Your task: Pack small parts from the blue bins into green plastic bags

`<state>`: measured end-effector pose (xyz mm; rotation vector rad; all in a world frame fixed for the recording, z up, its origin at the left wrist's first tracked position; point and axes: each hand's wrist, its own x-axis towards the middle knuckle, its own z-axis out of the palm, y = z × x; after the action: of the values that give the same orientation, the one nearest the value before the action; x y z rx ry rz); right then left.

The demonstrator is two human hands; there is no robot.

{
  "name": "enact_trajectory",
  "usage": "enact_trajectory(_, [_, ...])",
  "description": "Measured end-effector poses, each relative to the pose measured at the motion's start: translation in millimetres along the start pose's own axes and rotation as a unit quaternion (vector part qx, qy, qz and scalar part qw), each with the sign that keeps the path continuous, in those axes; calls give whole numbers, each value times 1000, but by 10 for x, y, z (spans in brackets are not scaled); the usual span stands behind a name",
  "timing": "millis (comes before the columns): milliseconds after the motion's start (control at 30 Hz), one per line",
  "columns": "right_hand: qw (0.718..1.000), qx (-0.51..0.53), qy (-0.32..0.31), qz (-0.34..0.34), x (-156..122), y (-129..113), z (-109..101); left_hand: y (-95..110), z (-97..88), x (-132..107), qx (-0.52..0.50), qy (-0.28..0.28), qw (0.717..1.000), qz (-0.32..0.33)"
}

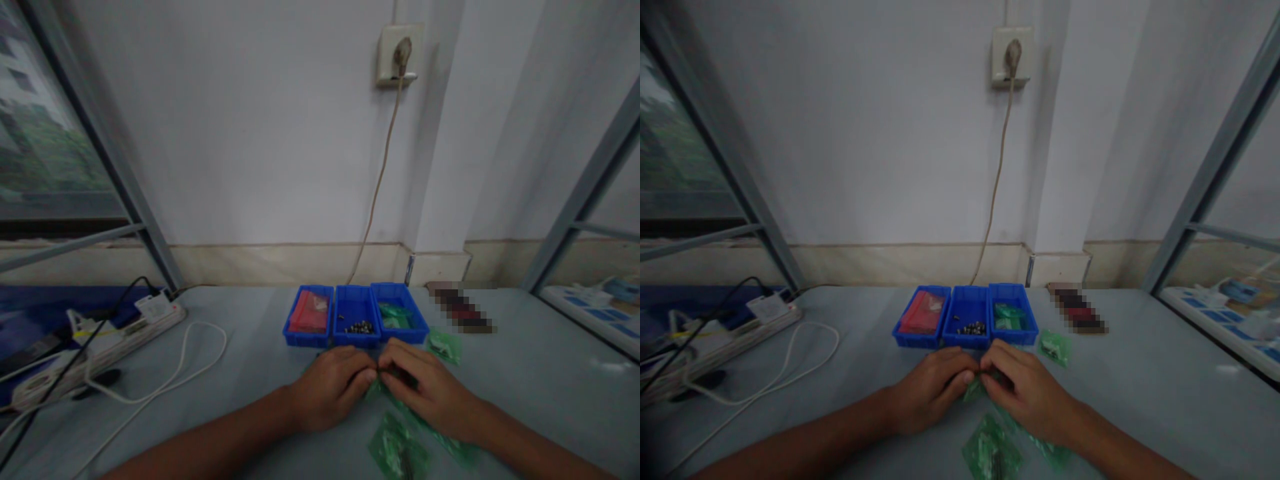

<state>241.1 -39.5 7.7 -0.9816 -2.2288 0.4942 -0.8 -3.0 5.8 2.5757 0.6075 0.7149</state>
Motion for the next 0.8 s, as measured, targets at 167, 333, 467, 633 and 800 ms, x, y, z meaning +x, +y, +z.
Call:
enact_trajectory(167, [1000, 1, 14, -4, -8, 5, 0, -11, -14, -19, -7, -3, 1000, 6])
enact_trajectory(333, [1000, 4, 26, 0, -18, 13, 4, -47, 19, -34, -4, -16, 1000, -5])
enact_trajectory(467, [999, 1, 31, 5, -25, 23, 11, -48, 38, -31, 8, -11, 1000, -15])
enact_trajectory(633, [999, 3, 45, -1, -21, 23, 4, -53, 54, -36, 12, 0, 1000, -11])
enact_trajectory(800, [998, 3, 61, -12, -16, 33, 6, -53, 66, -40, 16, 10, 1000, -14])
